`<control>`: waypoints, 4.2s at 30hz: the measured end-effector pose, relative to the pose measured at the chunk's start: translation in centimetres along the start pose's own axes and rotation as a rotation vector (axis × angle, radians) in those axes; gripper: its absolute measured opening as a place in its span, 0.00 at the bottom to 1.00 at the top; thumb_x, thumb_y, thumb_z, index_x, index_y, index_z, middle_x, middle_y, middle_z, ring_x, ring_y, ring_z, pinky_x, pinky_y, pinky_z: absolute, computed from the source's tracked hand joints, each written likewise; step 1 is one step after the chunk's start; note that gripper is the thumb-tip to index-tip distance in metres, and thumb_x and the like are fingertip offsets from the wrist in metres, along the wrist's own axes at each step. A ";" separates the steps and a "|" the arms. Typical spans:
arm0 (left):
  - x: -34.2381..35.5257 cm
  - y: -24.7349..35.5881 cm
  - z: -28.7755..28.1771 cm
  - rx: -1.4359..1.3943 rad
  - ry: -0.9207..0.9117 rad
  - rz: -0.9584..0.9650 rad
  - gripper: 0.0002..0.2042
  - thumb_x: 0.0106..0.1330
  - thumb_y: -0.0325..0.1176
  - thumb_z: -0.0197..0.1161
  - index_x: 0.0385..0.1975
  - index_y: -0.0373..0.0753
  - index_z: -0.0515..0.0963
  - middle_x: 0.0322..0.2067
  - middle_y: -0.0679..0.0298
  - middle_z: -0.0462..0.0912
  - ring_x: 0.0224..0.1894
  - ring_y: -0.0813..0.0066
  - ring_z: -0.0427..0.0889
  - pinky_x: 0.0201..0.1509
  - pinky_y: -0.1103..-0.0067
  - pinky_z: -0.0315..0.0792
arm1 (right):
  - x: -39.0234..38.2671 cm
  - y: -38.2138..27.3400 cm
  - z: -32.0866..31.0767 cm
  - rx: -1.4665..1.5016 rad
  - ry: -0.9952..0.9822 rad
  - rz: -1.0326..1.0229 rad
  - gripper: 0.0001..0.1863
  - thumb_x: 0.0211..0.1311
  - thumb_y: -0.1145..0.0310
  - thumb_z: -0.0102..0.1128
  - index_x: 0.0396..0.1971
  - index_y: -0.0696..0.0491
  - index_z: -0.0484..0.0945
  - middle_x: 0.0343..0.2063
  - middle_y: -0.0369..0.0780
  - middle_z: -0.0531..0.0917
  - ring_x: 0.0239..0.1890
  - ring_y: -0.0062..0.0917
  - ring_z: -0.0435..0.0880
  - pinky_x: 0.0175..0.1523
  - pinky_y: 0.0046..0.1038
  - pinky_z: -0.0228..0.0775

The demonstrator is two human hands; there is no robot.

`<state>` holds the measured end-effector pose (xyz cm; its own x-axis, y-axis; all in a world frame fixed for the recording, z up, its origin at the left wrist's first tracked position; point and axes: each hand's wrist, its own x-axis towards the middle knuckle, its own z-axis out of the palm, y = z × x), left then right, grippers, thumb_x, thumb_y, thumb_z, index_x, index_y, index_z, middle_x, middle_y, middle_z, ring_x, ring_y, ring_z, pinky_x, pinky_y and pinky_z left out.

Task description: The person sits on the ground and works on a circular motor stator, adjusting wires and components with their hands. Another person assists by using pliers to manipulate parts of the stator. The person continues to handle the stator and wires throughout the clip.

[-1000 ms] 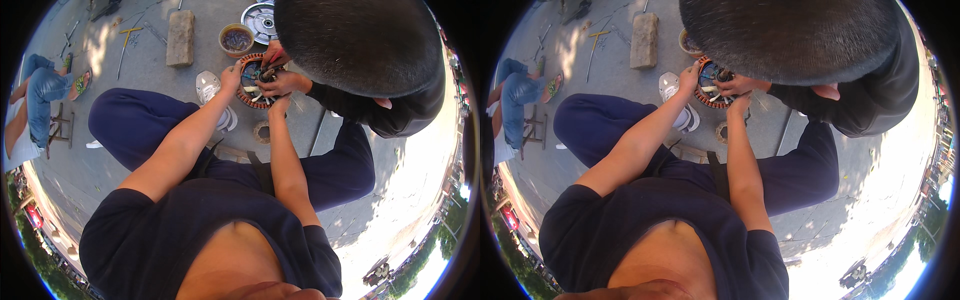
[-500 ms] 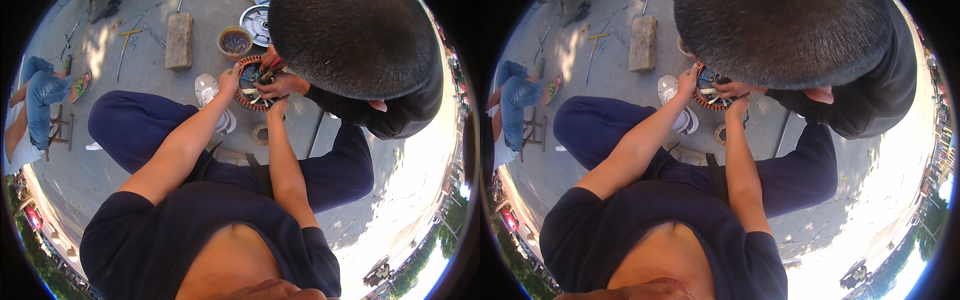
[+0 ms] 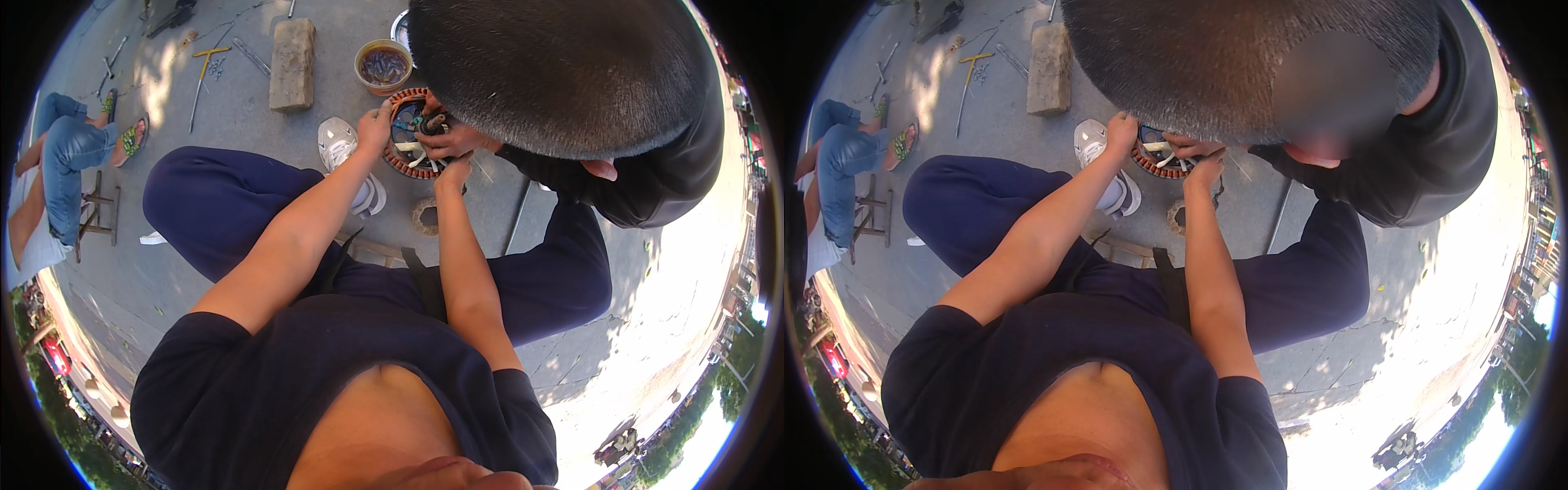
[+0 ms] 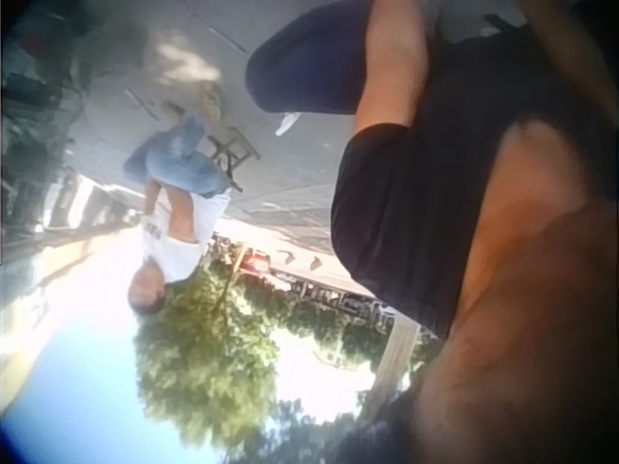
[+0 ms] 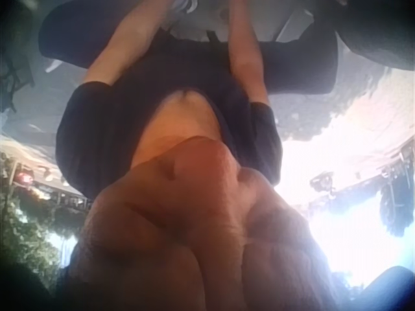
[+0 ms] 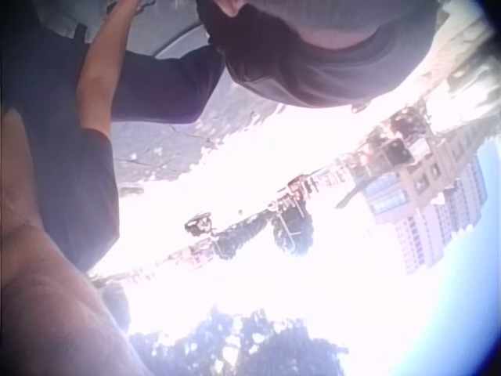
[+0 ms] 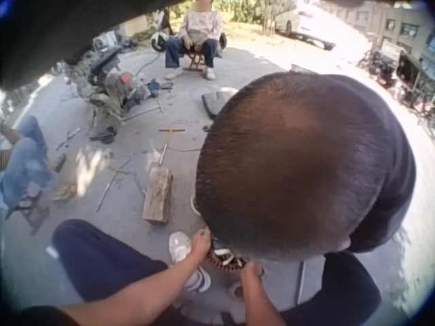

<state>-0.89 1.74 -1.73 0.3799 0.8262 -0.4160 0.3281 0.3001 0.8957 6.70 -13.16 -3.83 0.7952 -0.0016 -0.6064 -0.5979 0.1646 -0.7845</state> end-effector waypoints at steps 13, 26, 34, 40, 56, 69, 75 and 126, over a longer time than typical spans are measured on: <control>1.4 -1.7 0.4 -0.006 -0.013 0.048 0.27 0.69 0.53 0.56 0.26 0.28 0.80 0.23 0.58 0.81 0.28 0.71 0.76 0.37 0.72 0.71 | 1.6 0.9 -0.3 -0.039 0.015 -0.017 0.37 0.74 0.45 0.36 0.57 0.70 0.68 0.53 0.53 0.77 0.52 0.39 0.79 0.54 0.34 0.69; 1.0 -1.0 0.4 -0.061 -0.021 0.014 0.27 0.70 0.52 0.56 0.28 0.28 0.81 0.24 0.61 0.81 0.28 0.76 0.76 0.35 0.75 0.71 | 1.7 1.4 -0.2 -0.052 0.031 -0.060 0.37 0.74 0.44 0.37 0.57 0.68 0.70 0.51 0.51 0.79 0.50 0.37 0.79 0.52 0.35 0.69; 0.9 -0.6 0.3 0.005 -0.021 0.061 0.26 0.70 0.51 0.56 0.26 0.29 0.80 0.22 0.63 0.80 0.26 0.76 0.74 0.33 0.75 0.70 | 0.6 0.5 0.0 0.032 0.031 0.002 0.34 0.75 0.47 0.37 0.56 0.68 0.69 0.51 0.51 0.78 0.51 0.39 0.79 0.51 0.37 0.70; 1.7 -1.7 0.3 -0.015 -0.004 0.031 0.27 0.70 0.52 0.56 0.25 0.29 0.80 0.21 0.62 0.80 0.25 0.76 0.75 0.32 0.75 0.70 | -0.5 -0.2 0.6 0.007 0.072 -0.019 0.24 0.75 0.59 0.35 0.49 0.66 0.73 0.49 0.52 0.78 0.49 0.39 0.80 0.50 0.37 0.72; 0.5 -0.1 0.2 -0.046 -0.036 0.003 0.26 0.71 0.52 0.55 0.27 0.29 0.80 0.22 0.61 0.80 0.24 0.75 0.75 0.30 0.75 0.70 | 0.5 0.6 0.2 0.059 0.049 -0.016 0.22 0.74 0.60 0.39 0.50 0.64 0.72 0.50 0.49 0.77 0.49 0.36 0.79 0.53 0.37 0.70; 1.8 -1.7 0.6 -0.031 -0.026 0.095 0.26 0.70 0.52 0.56 0.27 0.28 0.81 0.22 0.60 0.80 0.24 0.74 0.75 0.31 0.74 0.71 | -0.5 0.3 0.6 0.089 0.059 -0.061 0.35 0.74 0.45 0.39 0.56 0.67 0.69 0.53 0.50 0.77 0.51 0.37 0.79 0.52 0.34 0.72; 2.1 -2.5 0.4 -0.058 -0.046 0.118 0.27 0.70 0.53 0.55 0.27 0.28 0.80 0.21 0.60 0.80 0.23 0.74 0.75 0.30 0.73 0.70 | -1.7 -0.2 1.0 0.142 0.068 -0.040 0.35 0.74 0.46 0.39 0.58 0.67 0.67 0.55 0.50 0.76 0.53 0.37 0.79 0.53 0.35 0.72; 1.7 -1.3 0.9 0.028 -0.068 0.048 0.26 0.71 0.51 0.55 0.24 0.30 0.78 0.20 0.61 0.78 0.23 0.75 0.74 0.28 0.74 0.69 | 1.8 2.1 -0.9 0.144 0.016 0.011 0.35 0.75 0.45 0.38 0.57 0.66 0.70 0.51 0.47 0.78 0.50 0.35 0.79 0.51 0.35 0.71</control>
<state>0.10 2.31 -3.72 0.4533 0.8049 -0.3830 0.3320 0.2463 0.9106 6.78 -13.74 -6.65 0.7862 -0.0143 -0.6178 -0.5852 0.3041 -0.7517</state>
